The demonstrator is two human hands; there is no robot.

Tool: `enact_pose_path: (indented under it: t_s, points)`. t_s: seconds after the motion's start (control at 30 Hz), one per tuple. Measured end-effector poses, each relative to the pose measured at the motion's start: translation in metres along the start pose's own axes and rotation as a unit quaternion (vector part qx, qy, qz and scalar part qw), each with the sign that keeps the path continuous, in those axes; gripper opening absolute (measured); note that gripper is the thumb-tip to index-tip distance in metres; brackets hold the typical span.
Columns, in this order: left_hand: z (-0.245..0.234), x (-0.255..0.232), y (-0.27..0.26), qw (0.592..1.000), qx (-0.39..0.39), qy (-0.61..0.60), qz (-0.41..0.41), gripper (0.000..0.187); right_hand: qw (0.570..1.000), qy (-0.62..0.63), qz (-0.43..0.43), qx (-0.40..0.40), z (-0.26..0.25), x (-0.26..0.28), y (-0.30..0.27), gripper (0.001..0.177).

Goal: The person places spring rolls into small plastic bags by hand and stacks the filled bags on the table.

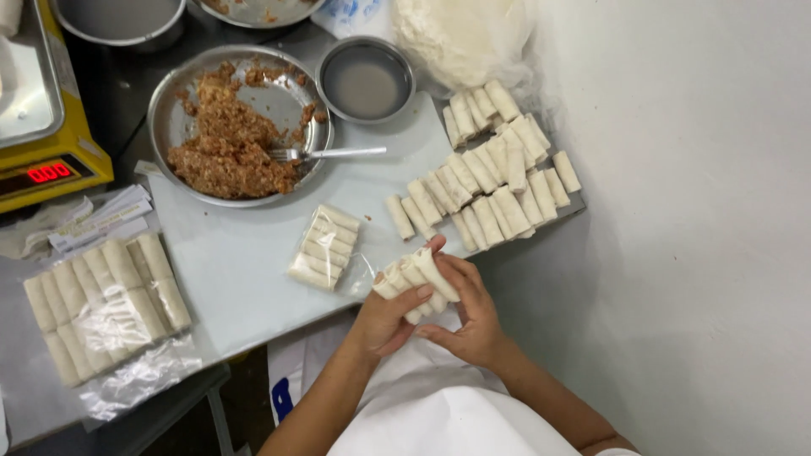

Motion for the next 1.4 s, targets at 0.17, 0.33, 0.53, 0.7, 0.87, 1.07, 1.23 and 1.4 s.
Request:
enact_pose_path:
  t_s: [0.17, 0.33, 0.53, 0.7, 0.87, 1.07, 1.23, 1.4]
  points:
    - [-0.026, 0.014, 0.003, 0.98, 0.077, 0.184, 0.027, 0.097, 0.977, 0.136, 0.139, -0.082, -0.008, -0.022, -0.045, 0.097]
    - [-0.065, -0.078, -0.052, 0.89, 0.06, 0.416, 0.175, 0.097, 0.927, 0.168, 0.293, -0.162, -0.037, -0.058, -0.097, 0.094]
    - [-0.128, -0.088, -0.046, 0.493, -0.181, 0.815, 0.242, 0.109, 0.92, 0.215, 0.321, -0.065, 0.002, -0.08, -0.093, 0.097]
    - [-0.133, -0.089, -0.039, 0.449, -0.188, 0.827, 0.283, 0.092, 0.927, 0.218, 0.307, 0.002, 0.014, -0.099, -0.073, 0.1]
    - [-0.14, -0.09, -0.036, 0.458, -0.182, 0.819, 0.292, 0.097, 0.933, 0.211, 0.29, 0.015, 0.033, -0.093, -0.029, 0.092]
    - [-0.144, -0.088, -0.036, 0.472, -0.18, 0.814, 0.286, 0.101, 0.906, 0.258, 0.335, 0.018, 0.048, -0.084, -0.01, 0.091]
    - [-0.135, -0.089, -0.038, 0.477, -0.185, 0.801, 0.312, 0.099, 0.758, 0.404, 0.51, -0.045, 0.061, -0.074, 0.02, 0.09]
    - [-0.133, -0.09, -0.036, 0.521, -0.177, 0.77, 0.325, 0.096, 0.822, 0.335, 0.46, 0.004, 0.078, -0.098, 0.006, 0.092]
Point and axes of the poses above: each hand's wrist, its own y-axis towards the middle knuckle, its own z-axis out of the palm, x = y × z, the point moved 4 cm from there along y, towards the middle knuckle, and after that the axes turned 9 degrees about -z, right-handed, at the moved point
